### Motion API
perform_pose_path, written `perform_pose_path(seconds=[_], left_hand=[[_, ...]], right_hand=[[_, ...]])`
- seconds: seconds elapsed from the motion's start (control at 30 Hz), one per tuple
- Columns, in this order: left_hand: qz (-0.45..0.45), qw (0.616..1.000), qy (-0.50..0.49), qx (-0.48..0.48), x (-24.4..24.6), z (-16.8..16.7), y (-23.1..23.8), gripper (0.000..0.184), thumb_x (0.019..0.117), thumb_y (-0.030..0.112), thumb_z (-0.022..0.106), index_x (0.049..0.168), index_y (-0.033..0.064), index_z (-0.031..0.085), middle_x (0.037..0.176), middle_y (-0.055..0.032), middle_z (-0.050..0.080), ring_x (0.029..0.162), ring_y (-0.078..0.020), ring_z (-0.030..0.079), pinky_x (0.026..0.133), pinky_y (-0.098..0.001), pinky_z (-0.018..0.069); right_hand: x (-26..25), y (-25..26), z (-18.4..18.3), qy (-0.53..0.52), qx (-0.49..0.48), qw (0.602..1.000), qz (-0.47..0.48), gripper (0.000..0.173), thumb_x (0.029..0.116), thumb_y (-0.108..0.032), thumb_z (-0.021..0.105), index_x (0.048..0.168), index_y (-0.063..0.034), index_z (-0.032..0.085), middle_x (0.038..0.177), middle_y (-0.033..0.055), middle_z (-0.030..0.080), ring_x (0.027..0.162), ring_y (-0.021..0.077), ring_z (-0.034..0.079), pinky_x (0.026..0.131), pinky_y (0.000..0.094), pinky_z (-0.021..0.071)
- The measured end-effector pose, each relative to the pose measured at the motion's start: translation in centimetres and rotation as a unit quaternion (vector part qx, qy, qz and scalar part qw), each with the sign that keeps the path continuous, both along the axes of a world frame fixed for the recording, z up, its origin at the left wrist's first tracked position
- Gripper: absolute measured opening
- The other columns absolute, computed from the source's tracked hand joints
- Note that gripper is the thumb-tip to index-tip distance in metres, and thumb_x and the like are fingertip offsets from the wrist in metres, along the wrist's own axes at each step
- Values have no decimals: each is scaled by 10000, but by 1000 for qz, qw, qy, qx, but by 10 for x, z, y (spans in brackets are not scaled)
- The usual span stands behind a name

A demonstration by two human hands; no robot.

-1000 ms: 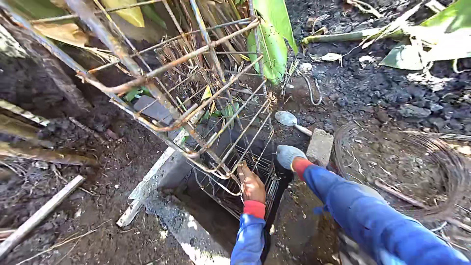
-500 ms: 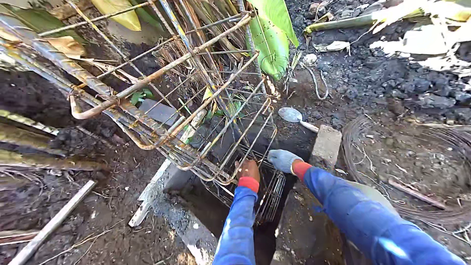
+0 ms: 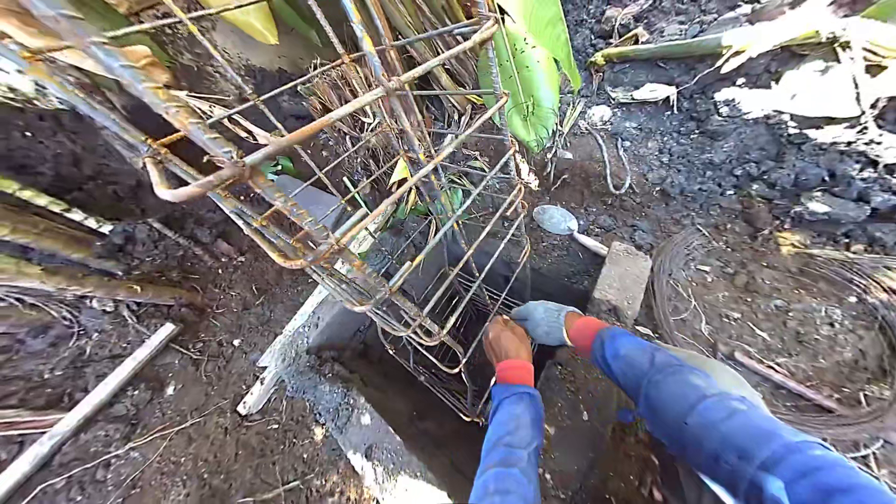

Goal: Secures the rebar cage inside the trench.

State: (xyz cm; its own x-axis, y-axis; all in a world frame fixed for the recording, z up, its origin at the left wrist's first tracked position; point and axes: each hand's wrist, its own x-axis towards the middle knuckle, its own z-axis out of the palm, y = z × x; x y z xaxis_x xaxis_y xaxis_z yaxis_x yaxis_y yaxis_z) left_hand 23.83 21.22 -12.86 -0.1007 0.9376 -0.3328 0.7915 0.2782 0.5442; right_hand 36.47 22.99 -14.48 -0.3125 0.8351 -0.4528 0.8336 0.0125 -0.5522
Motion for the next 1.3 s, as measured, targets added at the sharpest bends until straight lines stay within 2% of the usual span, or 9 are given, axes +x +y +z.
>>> perform_pose_path(seconds=[0.17,0.27,0.37,0.47,0.6,0.73,0.83,0.93,1.3], left_hand=[[220,859,-455,-81,-1,-16,9,428,1125,262,352,1148,-49,645,908,-171,686,703,-254,667,662,-412,582],[279,715,-616,-178,-12,-20,11,399,1099,306,372,1214,2,603,999,-156,692,782,-254,677,707,-415,578],[315,661,-650,-205,-16,-23,9,380,1062,256,528,1308,-33,539,1146,-213,661,959,-326,699,840,-474,597],[346,663,-627,-218,-13,-22,9,451,1004,270,662,1314,-18,505,1178,-213,613,989,-324,670,836,-462,597],[308,782,-492,-230,-7,-45,20,422,962,459,695,837,114,487,606,-1,416,437,-123,404,404,-296,421],[258,872,-382,-164,0,-66,30,573,951,527,690,1165,-2,634,925,-144,589,771,-233,538,707,-429,501],[255,901,-336,-105,12,-76,39,514,954,423,727,1157,-47,690,1079,-236,683,973,-331,646,881,-520,521],[239,855,-458,-47,12,-75,35,249,1009,176,666,1071,-58,720,993,-180,737,902,-233,694,871,-394,563],[248,695,-675,10,0,-108,-1,218,1072,141,513,1041,-41,628,824,-110,655,728,-214,658,770,-399,601]], right_hand=[[7,-13,-2,-45,7,999,-15,337,1070,-278,424,1292,-154,645,1206,151,704,1167,348,664,984,609,505],[1,-22,8,-72,-5,997,-33,330,1053,-242,450,1304,-142,639,1202,176,702,1162,377,664,967,626,508],[4,-27,3,-82,-17,996,-32,319,1032,-247,471,1239,-85,653,1162,206,702,1122,393,674,931,638,517],[5,-36,12,-67,-20,997,-15,334,1043,-269,488,1262,-73,646,1203,220,685,1161,407,650,957,647,499],[1,-32,2,-48,-15,999,15,361,1081,-321,429,1268,-110,654,1233,172,686,1191,349,647,1014,605,491],[-10,-37,10,-54,-11,998,34,322,1057,-254,491,1238,-43,653,1234,213,671,1195,382,636,1011,615,494],[-10,-41,28,-94,2,995,44,341,1056,-302,490,1231,-58,652,1198,209,685,1174,393,648,985,624,503],[-3,-36,42,-98,18,994,50,304,1045,-295,512,1214,-98,672,1155,185,704,1118,388,669,942,645,511],[15,1,70,-195,120,972,-42,318,1068,-460,444,1076,-263,694,903,43,730,903,279,718,780,552,563]])
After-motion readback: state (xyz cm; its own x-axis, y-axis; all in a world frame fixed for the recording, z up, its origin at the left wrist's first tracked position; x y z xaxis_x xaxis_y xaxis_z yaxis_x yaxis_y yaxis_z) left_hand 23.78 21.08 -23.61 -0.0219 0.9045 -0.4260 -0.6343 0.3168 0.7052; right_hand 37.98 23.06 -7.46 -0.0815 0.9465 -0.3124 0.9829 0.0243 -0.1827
